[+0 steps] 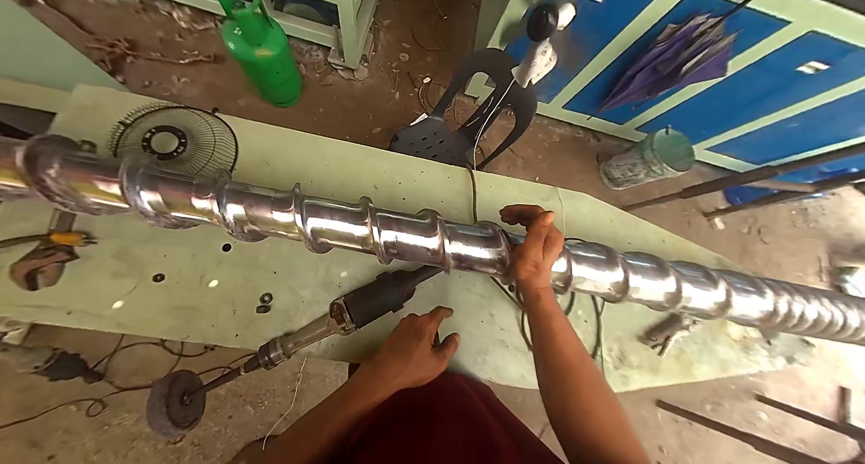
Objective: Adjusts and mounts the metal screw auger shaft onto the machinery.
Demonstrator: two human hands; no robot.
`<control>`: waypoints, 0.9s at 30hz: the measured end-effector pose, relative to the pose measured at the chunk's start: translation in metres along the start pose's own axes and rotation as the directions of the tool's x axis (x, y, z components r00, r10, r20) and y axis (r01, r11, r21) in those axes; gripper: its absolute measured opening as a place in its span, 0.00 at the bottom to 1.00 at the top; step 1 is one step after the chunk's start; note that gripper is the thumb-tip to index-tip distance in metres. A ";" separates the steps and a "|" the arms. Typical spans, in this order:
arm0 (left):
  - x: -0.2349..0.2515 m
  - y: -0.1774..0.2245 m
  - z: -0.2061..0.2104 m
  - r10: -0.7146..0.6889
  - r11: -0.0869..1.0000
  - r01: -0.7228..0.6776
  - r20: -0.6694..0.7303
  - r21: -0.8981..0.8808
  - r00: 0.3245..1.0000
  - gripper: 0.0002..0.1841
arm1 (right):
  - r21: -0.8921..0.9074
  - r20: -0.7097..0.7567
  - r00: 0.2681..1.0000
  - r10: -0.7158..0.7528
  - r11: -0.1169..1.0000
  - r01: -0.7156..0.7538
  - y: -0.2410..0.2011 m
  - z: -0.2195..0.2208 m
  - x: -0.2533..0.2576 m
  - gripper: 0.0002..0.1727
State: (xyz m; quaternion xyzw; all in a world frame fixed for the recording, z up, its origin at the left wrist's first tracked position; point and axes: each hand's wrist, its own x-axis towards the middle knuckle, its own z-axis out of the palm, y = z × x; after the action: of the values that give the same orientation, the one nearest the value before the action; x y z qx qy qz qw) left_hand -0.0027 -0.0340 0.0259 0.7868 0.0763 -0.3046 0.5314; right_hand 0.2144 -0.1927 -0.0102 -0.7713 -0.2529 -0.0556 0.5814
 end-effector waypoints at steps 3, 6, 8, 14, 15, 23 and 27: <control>0.007 -0.017 0.002 -0.015 0.997 0.006 0.117 0.079 0.993 0.25 | -0.026 0.010 1.000 0.018 1.000 -0.017 0.001 0.001 0.002 0.36; 0.015 -0.033 -0.002 -0.005 0.996 -0.010 0.166 0.088 0.986 0.22 | -0.090 0.034 0.998 0.056 0.995 -0.053 -0.001 0.004 0.004 0.36; 0.022 -0.045 -0.007 0.016 0.997 -0.029 0.173 0.073 0.985 0.21 | -0.138 0.046 0.995 0.086 0.987 -0.079 -0.004 0.008 0.006 0.36; 0.042 -0.079 -0.026 0.009 1.000 -0.012 0.194 0.016 0.981 0.20 | -0.291 0.061 0.979 0.193 0.942 -0.167 -0.011 0.015 0.012 0.37; 0.044 -0.084 -0.030 0.006 1.000 -0.006 0.208 0.004 0.978 0.20 | -0.310 0.061 0.978 0.201 0.935 -0.173 -0.012 0.016 0.012 0.37; 0.060 -0.118 -0.055 0.018 0.994 0.014 0.293 -0.104 0.956 0.18 | -0.398 0.018 0.965 0.263 0.887 -0.234 -0.012 0.024 0.016 0.36; 0.069 -0.122 -0.063 0.038 0.994 -0.003 0.330 -0.108 0.943 0.18 | -0.432 0.012 0.948 0.318 0.857 -0.282 -0.012 0.025 0.017 0.38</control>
State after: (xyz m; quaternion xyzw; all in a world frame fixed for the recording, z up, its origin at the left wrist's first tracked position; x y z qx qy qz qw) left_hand 0.0238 0.0592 -0.0940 0.6958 -0.0062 -0.4225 0.5808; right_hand 0.2187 -0.1619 -0.0008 -0.9107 -0.1353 0.0141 0.3899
